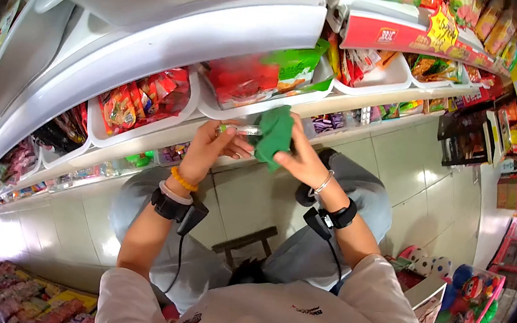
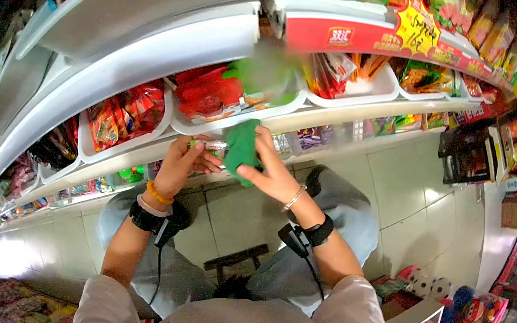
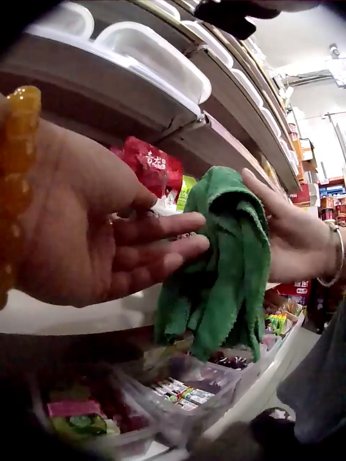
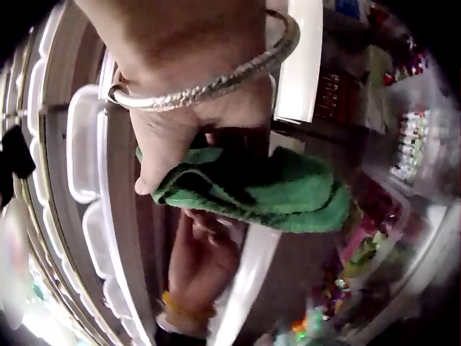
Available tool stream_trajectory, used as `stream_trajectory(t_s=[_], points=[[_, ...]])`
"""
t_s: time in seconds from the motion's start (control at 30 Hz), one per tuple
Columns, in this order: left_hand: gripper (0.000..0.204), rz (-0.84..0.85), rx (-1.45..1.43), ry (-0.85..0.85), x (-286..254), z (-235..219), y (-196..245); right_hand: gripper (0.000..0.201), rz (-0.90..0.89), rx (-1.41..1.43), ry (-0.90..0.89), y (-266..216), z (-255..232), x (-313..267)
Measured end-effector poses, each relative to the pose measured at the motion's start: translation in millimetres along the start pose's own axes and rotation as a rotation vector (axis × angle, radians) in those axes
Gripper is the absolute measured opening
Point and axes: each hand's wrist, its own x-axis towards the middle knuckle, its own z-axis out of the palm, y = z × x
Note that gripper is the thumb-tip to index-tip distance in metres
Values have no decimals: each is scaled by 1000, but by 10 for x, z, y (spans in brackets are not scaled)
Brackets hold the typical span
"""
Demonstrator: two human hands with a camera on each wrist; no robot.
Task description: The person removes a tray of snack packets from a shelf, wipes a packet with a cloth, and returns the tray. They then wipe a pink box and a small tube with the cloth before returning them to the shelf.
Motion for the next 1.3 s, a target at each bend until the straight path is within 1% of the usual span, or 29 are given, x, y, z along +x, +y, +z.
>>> stream_trajectory(t_s=[0.03,0.07,0.1,0.13,0.17,0.23,0.27,0.37,0.4,0.43,0.5,0.53,0.63,0.67,0.7,0.73,0.77,0.87,0.93,0.97,1.07,1.17,1.3], points=[[29,-14,-21,18,-3,-36,-26,68,-63,-202,-20,41,41,-5],[28,-25,-42,37,12,-73,-41,68,-48,-254,-70,27,88,-5],[27,-15,-37,19,23,-104,-54,69,-32,-305,-122,-30,150,-8],[26,-5,-33,3,25,-137,-68,69,-59,-350,-95,-109,203,3],[25,8,-28,-12,31,-161,-77,67,-101,-344,-67,-92,257,-3],[24,-19,-46,-12,43,-137,-116,65,-188,-331,-16,7,383,-30],[24,-33,-56,-10,37,-117,-126,60,-150,-278,37,61,468,-63],[24,-86,68,32,3,-91,-90,56,-22,-328,73,127,484,-41],[20,-40,13,-4,2,-72,-71,54,-103,-334,204,93,455,22],[19,-4,99,11,-13,-50,-30,52,-10,-241,247,62,420,62],[17,75,275,42,-52,-24,90,47,98,78,239,-93,331,162],[25,109,279,77,-47,-71,70,46,80,104,231,-156,319,190],[34,280,283,90,-74,-76,139,43,24,146,200,-203,314,283],[39,272,296,76,-86,-64,152,42,2,135,180,-182,314,314],[37,231,283,74,-137,-60,167,41,-18,124,160,-166,327,322],[36,198,269,70,-166,-49,196,41,22,129,112,-204,295,330],[34,168,254,64,-174,-49,212,41,16,128,115,-188,291,352],[30,271,262,64,-202,-185,139,40,-4,103,124,-161,313,389],[26,265,259,91,-217,-193,157,39,-28,54,121,-186,326,402],[24,260,259,106,-228,-188,160,38,-5,88,116,-167,347,398],[22,437,306,88,-211,-181,139,35,72,204,80,-140,351,393],[21,314,237,98,-265,-137,192,34,63,232,100,-138,363,383],[22,308,189,79,-248,-101,185,38,38,265,111,-64,367,353]])
